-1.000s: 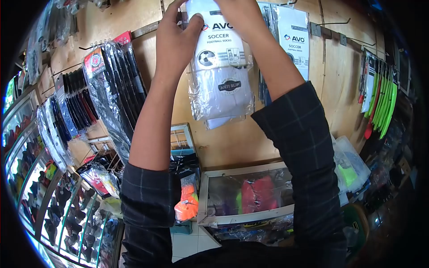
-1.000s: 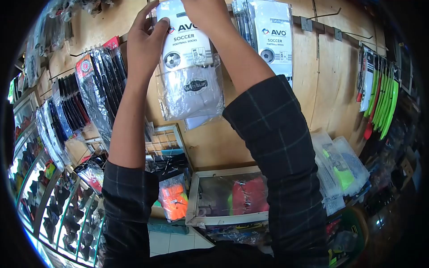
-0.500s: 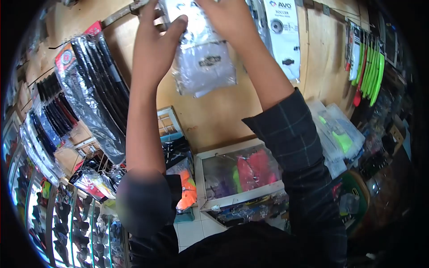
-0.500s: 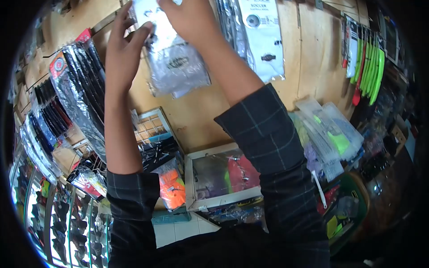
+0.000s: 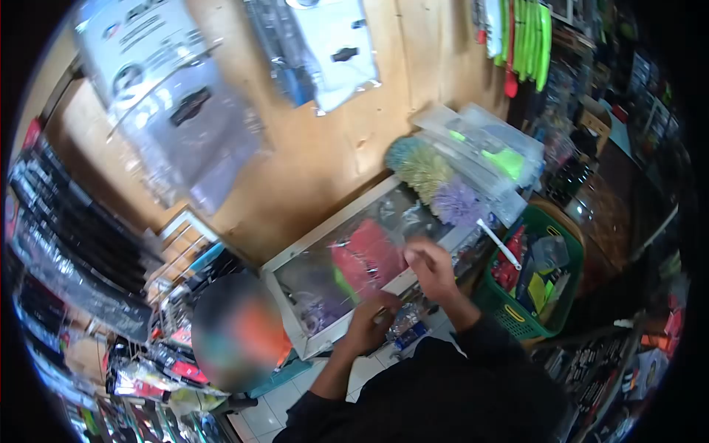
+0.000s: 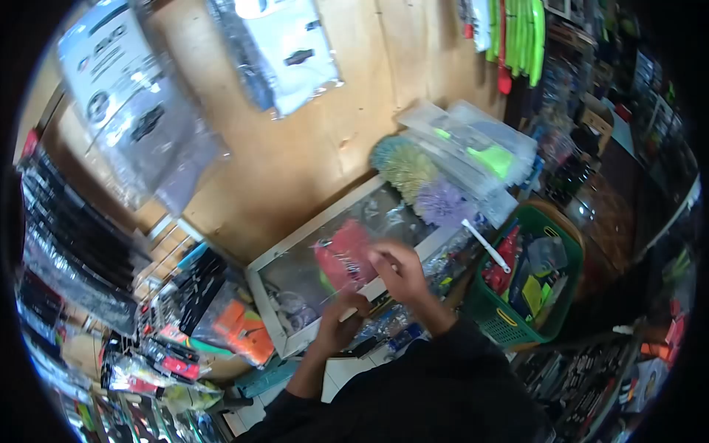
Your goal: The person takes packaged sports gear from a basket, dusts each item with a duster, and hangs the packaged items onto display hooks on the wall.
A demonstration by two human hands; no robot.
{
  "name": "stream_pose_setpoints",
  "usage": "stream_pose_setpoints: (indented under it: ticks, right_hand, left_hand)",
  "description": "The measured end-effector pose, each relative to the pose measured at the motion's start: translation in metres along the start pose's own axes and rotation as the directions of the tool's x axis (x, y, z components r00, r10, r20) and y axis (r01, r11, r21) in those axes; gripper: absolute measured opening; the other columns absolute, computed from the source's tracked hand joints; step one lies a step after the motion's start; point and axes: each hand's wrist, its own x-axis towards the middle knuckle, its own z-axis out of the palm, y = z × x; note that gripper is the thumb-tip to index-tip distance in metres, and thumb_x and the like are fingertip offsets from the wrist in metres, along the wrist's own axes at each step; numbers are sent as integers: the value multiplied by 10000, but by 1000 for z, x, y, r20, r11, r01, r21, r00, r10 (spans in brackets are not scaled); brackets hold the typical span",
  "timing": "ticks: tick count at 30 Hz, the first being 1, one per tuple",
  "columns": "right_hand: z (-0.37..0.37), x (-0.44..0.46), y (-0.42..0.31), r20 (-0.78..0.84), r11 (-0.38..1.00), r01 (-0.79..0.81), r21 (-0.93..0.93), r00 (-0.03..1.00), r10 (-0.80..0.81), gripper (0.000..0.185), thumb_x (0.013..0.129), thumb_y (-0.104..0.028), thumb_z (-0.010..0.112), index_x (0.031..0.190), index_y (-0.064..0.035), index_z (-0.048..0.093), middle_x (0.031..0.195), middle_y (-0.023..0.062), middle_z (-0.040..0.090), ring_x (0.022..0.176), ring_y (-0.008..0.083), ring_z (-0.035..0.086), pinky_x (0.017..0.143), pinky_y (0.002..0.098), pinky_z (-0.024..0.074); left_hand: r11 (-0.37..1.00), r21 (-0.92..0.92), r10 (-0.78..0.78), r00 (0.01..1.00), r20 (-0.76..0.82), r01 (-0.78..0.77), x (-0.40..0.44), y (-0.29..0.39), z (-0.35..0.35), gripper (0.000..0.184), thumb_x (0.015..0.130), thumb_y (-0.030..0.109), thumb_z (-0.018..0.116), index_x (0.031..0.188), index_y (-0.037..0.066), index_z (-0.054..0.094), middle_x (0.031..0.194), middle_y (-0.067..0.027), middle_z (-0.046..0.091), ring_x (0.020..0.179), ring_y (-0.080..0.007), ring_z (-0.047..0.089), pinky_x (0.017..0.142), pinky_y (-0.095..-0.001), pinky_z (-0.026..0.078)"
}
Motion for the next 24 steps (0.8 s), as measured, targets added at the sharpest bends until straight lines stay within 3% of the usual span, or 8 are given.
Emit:
stream_pose_setpoints:
  ticks: [3,5,9,11,13,15,18,24]
  right_hand:
    - [-66,-77,58,-54,976,-138,-172,990,130,134,980,-63,538,958,20,641,808,31,587,715,107,537,670,259,449]
    - [-104,-123,63,-163,918,-358,-170,929,332,133,976,-81,557,947,18,640,778,39,595,700,106,542,657,269,454]
    - [-185,-180,56,-350,707,-580,-404,812,467,151,960,-131,610,999,4,664,813,99,640,725,161,605,666,309,482]
    - [-219,-201,51,-435,690,-580,-433,805,404,165,959,-149,619,1006,4,656,798,112,628,697,179,588,658,317,476]
    - [-252,-219,47,-512,663,-625,-412,761,399,182,956,-155,624,1033,8,649,789,115,624,680,189,576,645,324,467]
    - [-282,-240,42,-591,641,-668,-378,707,388,190,956,-159,629,1036,12,645,779,110,614,663,184,560,625,337,453]
    - [-323,-268,29,-690,595,-735,-325,615,382,190,969,-169,614,1034,6,648,765,104,595,673,166,547,623,337,438]
    - [-387,-314,8,-800,580,-779,-240,496,336,192,974,-175,605,1062,-10,649,790,94,600,713,160,555,655,322,447]
  left_hand:
    - [924,-265,-239,956,169,277,-39,-36,70,188,923,17,592,1109,26,615,1014,-111,651,975,-232,645,856,-361,506]
    - [738,-222,-502,739,449,637,-57,-47,112,222,967,68,554,1178,25,607,1050,-95,654,997,-191,636,881,-346,506]
    - [606,-106,-508,486,711,788,-60,-68,168,288,984,171,566,1233,29,593,1110,-107,655,1025,-199,634,893,-347,506]
    - [622,-103,-449,461,766,776,-53,-85,198,300,975,179,583,1237,31,589,1104,-107,656,1018,-194,637,877,-344,506]
    - [821,4,-347,494,797,571,-38,-105,232,293,968,162,589,1225,22,584,1078,-112,659,1004,-191,639,857,-330,505]
    - [917,-92,-188,624,758,388,-10,-103,258,273,965,155,599,1200,17,586,1040,-103,660,942,-180,639,824,-316,504]
    - [797,-122,-265,525,809,591,14,-112,312,252,966,142,601,1181,12,584,1014,-90,660,897,-171,634,802,-314,500]
    - [845,-63,-248,494,834,530,65,-93,412,229,972,133,596,1165,9,582,966,-76,660,884,-150,628,781,-290,487]
